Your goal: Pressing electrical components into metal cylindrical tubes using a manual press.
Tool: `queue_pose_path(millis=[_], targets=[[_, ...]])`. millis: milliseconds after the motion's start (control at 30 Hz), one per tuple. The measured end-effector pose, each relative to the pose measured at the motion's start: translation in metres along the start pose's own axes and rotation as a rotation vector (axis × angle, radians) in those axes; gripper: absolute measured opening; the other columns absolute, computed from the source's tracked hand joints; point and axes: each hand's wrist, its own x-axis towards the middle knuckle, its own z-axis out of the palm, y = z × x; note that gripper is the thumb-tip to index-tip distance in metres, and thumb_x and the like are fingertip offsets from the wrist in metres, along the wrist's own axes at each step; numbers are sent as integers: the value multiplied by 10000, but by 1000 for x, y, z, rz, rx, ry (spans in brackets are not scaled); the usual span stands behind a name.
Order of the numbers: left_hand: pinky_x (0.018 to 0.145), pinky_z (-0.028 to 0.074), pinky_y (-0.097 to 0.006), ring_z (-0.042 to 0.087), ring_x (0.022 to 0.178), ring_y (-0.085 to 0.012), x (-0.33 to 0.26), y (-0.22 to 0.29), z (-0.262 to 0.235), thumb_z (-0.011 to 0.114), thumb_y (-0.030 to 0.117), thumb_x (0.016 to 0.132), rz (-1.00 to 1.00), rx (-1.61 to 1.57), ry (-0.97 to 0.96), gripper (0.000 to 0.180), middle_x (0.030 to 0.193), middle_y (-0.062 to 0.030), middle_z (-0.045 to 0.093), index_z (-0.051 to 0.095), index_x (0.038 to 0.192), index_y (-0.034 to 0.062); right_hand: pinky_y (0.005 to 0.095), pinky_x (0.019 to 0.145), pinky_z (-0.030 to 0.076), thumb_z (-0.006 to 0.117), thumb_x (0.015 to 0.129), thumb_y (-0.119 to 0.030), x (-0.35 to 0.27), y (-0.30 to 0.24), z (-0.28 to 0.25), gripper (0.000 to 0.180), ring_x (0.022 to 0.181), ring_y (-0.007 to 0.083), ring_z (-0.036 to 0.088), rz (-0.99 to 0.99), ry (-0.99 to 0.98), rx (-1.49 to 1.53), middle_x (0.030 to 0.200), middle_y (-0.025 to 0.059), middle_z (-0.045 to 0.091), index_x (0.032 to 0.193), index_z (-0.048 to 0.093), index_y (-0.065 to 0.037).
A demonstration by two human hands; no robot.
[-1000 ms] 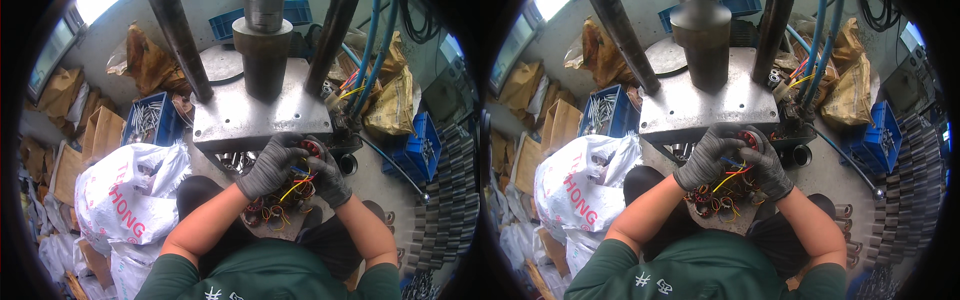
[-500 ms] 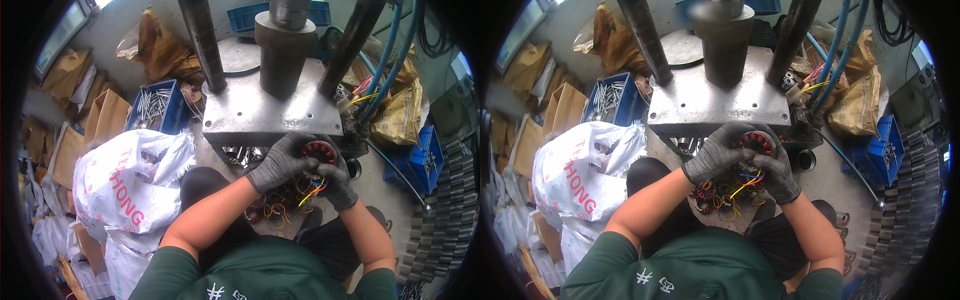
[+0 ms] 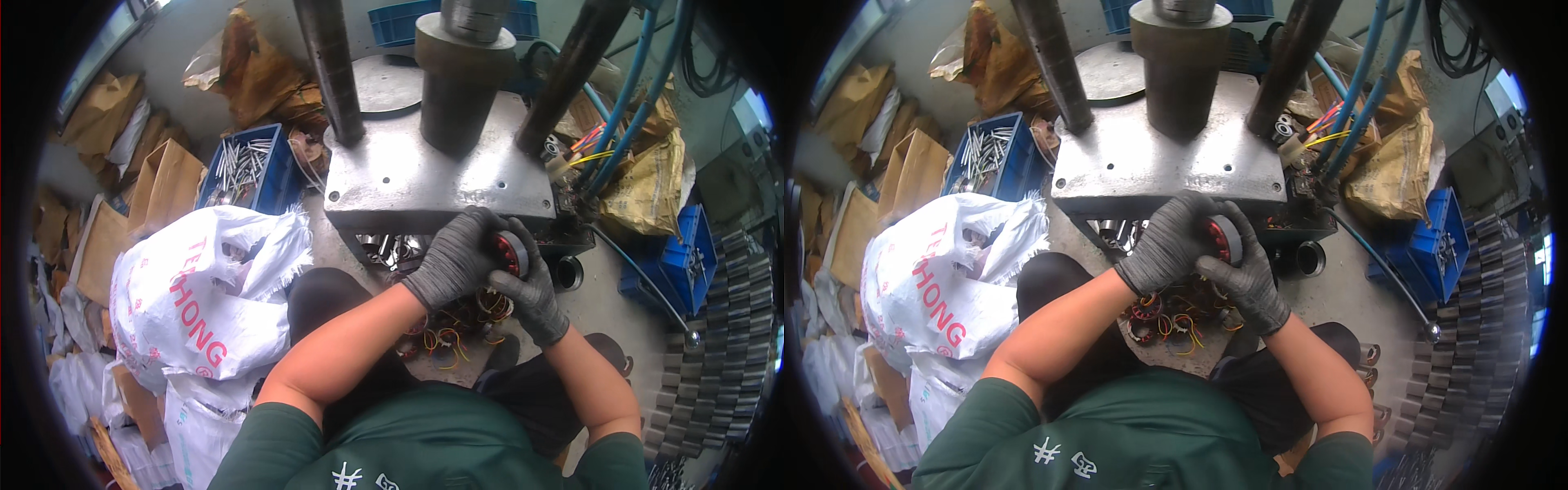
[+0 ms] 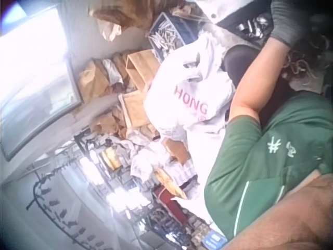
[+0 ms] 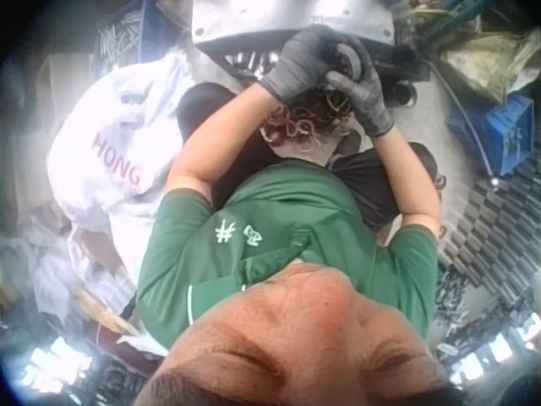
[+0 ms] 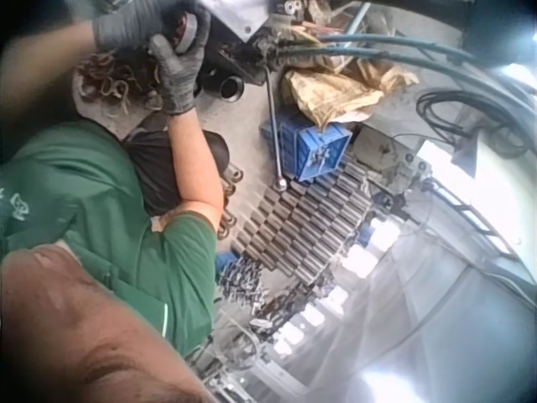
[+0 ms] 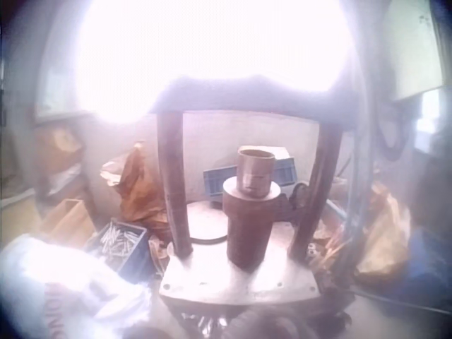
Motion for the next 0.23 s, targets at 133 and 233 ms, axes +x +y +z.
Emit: queue_pose_path(millis=[133,233], targets=[[916,579,-413,712,998,-337,2,-1,0,869,78,721,-114,24,-7,506,1071,-181,689,647,1172,21,381,1170,440,880,853,-122,1,14,-2,942,1372,219,524,-91,-46,-149,1500,105,526,1634,354,-115],[930,576,-442,717,1013,-351,0,2,-1,888,156,712,-91,127,-1,534,1063,-191,693,652,1181,59,384,1236,360,864,863,-98,1,16,-4,961,1451,213,466,-107,-92,-207,1595,94,472,1662,333,-140]])
